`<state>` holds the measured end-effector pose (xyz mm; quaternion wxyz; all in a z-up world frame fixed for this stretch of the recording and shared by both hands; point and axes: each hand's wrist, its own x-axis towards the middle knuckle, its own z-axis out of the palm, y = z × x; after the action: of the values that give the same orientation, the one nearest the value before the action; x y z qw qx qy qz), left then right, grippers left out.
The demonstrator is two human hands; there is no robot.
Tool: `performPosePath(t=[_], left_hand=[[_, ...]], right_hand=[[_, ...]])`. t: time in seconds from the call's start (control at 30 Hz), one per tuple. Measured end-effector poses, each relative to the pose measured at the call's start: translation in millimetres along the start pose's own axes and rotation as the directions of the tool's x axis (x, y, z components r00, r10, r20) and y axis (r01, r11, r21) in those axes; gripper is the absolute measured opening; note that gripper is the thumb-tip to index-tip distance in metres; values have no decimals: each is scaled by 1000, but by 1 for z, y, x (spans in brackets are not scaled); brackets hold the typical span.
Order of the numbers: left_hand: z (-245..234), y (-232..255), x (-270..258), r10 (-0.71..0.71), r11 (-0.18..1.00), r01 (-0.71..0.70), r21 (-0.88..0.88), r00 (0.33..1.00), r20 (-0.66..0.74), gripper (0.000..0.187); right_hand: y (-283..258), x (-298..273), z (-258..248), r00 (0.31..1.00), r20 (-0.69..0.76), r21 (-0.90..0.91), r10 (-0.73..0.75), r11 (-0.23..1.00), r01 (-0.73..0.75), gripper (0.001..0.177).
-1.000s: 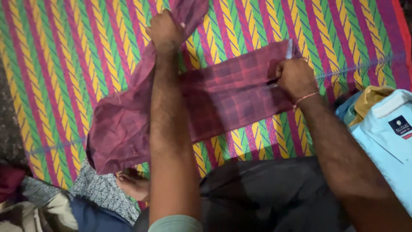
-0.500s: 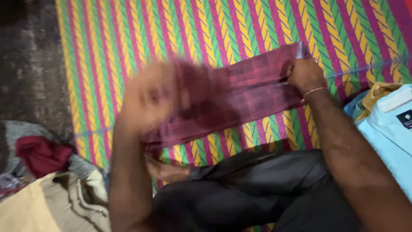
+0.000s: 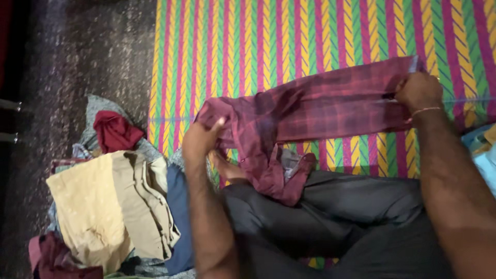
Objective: The person folds a maroon plaid shirt on a colorful mat. They smooth the fabric, fold the sleeves inward, fold the shirt in half lengthwise, then fold it into thirds to create a compact rectangle. The person buttons the collar and smooths the final folded shirt.
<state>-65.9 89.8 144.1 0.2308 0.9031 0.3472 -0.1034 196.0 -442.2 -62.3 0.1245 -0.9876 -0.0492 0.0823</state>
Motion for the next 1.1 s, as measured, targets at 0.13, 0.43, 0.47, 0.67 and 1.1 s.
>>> performPosePath(t=[0.13,0.43,0.47,0.67,1.1], left_hand=[[53,9,37,3,991,-48,-123,940,-341,60],[131,-7,130,-134,987,155,34,931,-341,60],[135,-20,137,-114,992,127,15,930,-350,55],[127,-74,193,-307,420,-17,-907,938,-159,29],[179,-120,230,-184,941,-5,-337,832,-524,38]], right_hand=[[8,-4,-1,999,-45,22,-2,1000,3,16],[4,-4,-23,1000,-30,105,6,994,-3,24],[3,-6,-23,999,-39,120,33,992,-28,26],[4,-14,-44,969,-239,87,-62,993,84,16],[40,-18,-44,993,-97,233,-71,968,92,20]])
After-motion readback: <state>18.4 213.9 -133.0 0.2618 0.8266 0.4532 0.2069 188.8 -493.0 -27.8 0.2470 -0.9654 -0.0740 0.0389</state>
